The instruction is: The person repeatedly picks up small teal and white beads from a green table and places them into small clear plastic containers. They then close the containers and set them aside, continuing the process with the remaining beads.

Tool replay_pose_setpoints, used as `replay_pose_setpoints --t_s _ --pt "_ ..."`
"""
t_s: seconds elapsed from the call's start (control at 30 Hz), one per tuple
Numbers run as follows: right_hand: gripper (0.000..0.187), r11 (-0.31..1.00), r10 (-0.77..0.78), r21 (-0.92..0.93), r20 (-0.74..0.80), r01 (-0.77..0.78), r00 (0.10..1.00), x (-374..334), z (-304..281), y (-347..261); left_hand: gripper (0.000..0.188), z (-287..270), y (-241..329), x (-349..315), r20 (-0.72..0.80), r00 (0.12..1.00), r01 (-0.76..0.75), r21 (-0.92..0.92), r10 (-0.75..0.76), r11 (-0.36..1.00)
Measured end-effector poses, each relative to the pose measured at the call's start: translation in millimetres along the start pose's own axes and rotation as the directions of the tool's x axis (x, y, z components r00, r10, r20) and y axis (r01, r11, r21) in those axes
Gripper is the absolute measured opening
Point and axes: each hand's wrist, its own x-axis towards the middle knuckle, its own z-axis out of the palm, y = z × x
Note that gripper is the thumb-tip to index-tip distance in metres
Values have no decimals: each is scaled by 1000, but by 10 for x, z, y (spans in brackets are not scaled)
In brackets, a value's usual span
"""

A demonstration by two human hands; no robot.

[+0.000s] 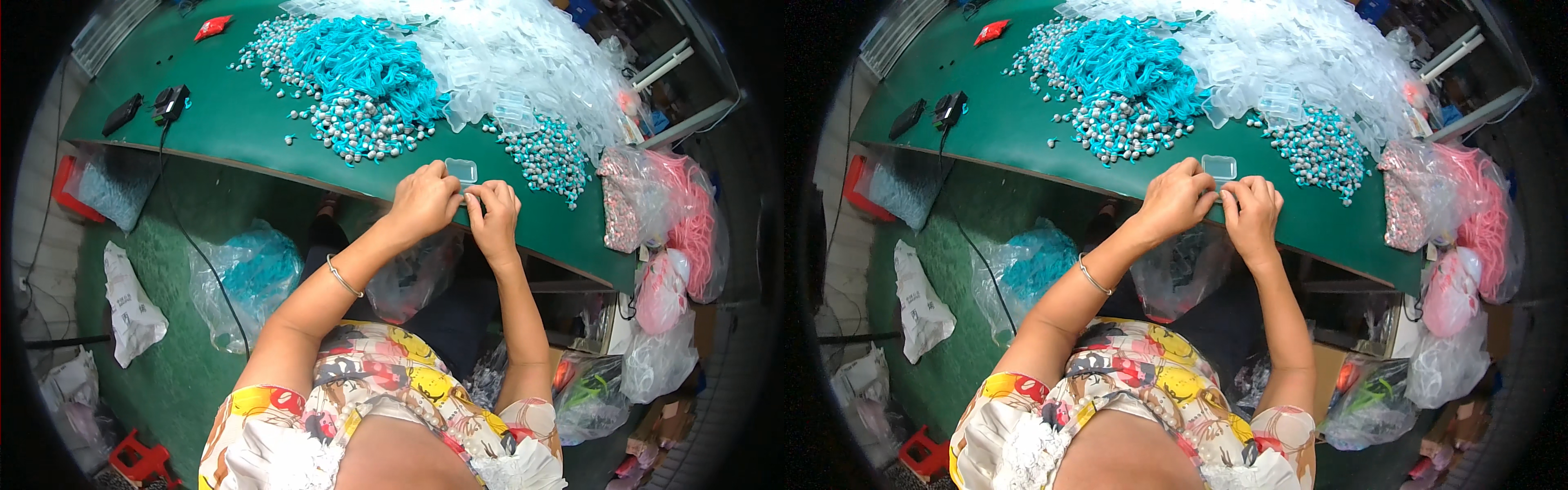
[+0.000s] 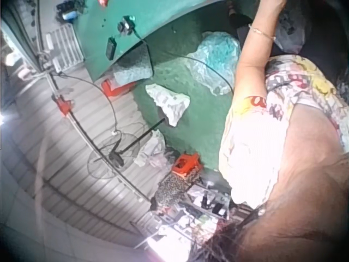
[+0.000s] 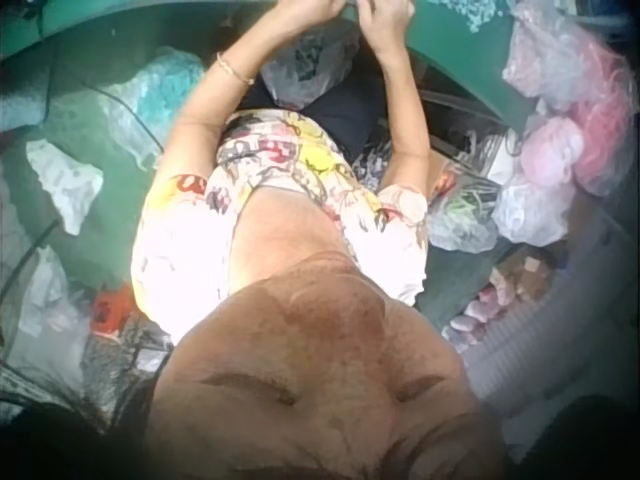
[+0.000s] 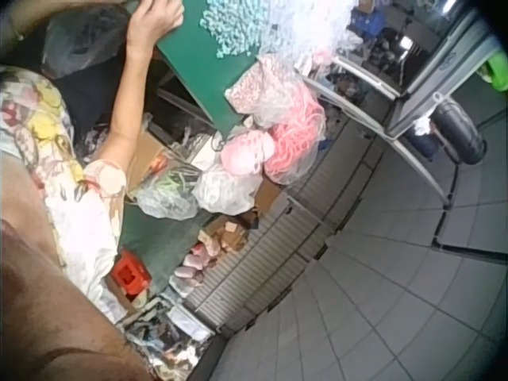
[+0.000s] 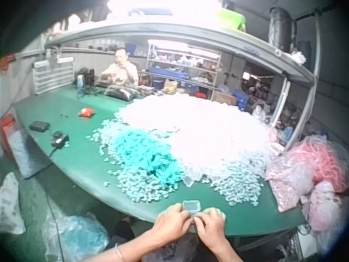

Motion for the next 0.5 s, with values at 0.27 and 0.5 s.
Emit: replay_pose_setpoints --t_s 0.27,0.5 --pt "7 956 43 284 97 -69 994 60 20 108 38 -92 -7 -69 39 997 -75 58 73 996" --pt "10 925 34 374 79 -61 996 654 178 26 37 -291 -138 -168 -30 996 -76 105 80 992"
